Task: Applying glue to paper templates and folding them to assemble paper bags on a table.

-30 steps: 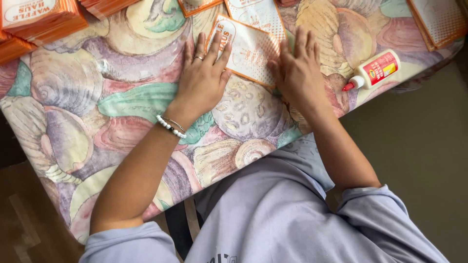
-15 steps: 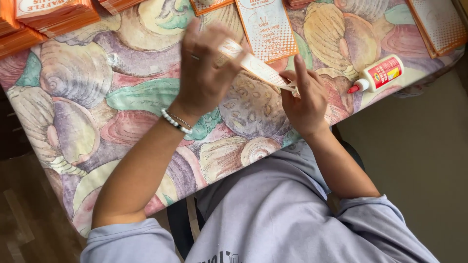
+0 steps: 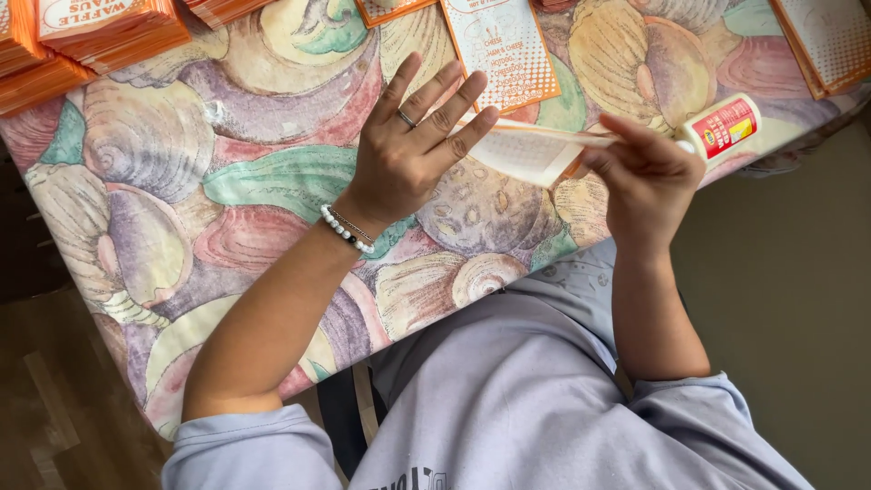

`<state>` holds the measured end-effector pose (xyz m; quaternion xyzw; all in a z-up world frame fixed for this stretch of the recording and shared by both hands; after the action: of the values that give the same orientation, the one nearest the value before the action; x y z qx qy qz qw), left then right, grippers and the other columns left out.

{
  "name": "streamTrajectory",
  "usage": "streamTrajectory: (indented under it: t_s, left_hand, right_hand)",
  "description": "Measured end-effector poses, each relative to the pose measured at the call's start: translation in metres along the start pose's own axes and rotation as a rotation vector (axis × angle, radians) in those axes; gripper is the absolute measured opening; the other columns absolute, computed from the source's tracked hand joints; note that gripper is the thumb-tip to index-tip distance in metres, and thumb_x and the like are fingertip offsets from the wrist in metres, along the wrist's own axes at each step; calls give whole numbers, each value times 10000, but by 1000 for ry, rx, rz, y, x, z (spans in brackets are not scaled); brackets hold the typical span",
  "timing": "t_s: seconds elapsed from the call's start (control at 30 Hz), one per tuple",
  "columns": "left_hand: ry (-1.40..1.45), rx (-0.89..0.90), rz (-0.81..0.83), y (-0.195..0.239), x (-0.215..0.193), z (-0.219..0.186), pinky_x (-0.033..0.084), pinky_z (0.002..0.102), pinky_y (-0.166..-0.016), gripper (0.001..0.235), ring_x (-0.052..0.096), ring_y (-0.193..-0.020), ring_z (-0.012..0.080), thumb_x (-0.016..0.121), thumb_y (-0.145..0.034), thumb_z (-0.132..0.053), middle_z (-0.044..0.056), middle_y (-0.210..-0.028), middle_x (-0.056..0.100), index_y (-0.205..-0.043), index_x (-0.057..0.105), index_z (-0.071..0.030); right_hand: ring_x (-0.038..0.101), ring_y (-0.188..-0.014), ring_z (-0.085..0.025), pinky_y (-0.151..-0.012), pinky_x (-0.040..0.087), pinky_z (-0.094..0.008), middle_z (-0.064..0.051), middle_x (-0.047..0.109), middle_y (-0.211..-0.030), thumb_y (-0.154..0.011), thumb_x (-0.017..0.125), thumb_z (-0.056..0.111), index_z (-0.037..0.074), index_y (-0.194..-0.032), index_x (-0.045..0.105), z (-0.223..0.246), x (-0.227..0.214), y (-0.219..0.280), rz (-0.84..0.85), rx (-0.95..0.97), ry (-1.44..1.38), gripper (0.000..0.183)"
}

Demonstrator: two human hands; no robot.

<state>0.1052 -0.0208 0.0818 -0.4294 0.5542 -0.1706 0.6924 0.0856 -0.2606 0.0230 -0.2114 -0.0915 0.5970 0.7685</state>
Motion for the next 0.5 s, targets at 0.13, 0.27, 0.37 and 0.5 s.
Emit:
streamTrajectory:
  t_s: [0.13,0.27,0.37,0.5]
  left_hand:
    - [51,22,43,4,8,2,287,604,-1232,340,495,-1406,436,633,-1092,71,201,-1491,533,-1391,717,-68]
    - [118,83,152,8,28,-4,260,524,-1276,285,448,-1453,383,732,-1038,72,206,-1511,523,-1287,802,-48]
    - [178,71,340,9,48,-6,475,509,-1153,144,638,-1292,416,786,-913,-43,230,-1409,632,-1054,800,-62]
    - [364,-23,541,22,74,-3,434,438,-1147,464,644,-1260,346,789,-883,-499,202,-1319,697,-994,720,-54]
  right_hand:
    - [649,-733,-161,-712,614,-331,-143,694,-838,-992,791,-55,31,-1319,676,-35,-24,-11,-216,157,-219,357]
    - [445,-701,-86,-713,470,-240,-5,483,-763,-1010,772,-159,127,-1489,562,-27,-44,-17,-336,76,229,597]
    - [669,-785,-158,-664,549,-263,-112,747,-1001,-978,876,-87,69,-1494,528,-20,-53,-21,-225,-21,556,641]
    - [652,-971,-298,-713,475,-392,-195,720,-1291,-1027,908,-38,24,-1462,571,16,-100,-18,-189,-341,887,554]
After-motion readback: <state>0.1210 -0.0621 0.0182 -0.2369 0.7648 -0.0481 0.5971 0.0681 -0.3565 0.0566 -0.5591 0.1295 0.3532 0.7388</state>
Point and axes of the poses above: each hand's wrist, its own y-axis away from the middle knuckle, its own x-axis out of the palm, z = x × y, the point moved 10 cm from there along -y, towards the middle knuckle
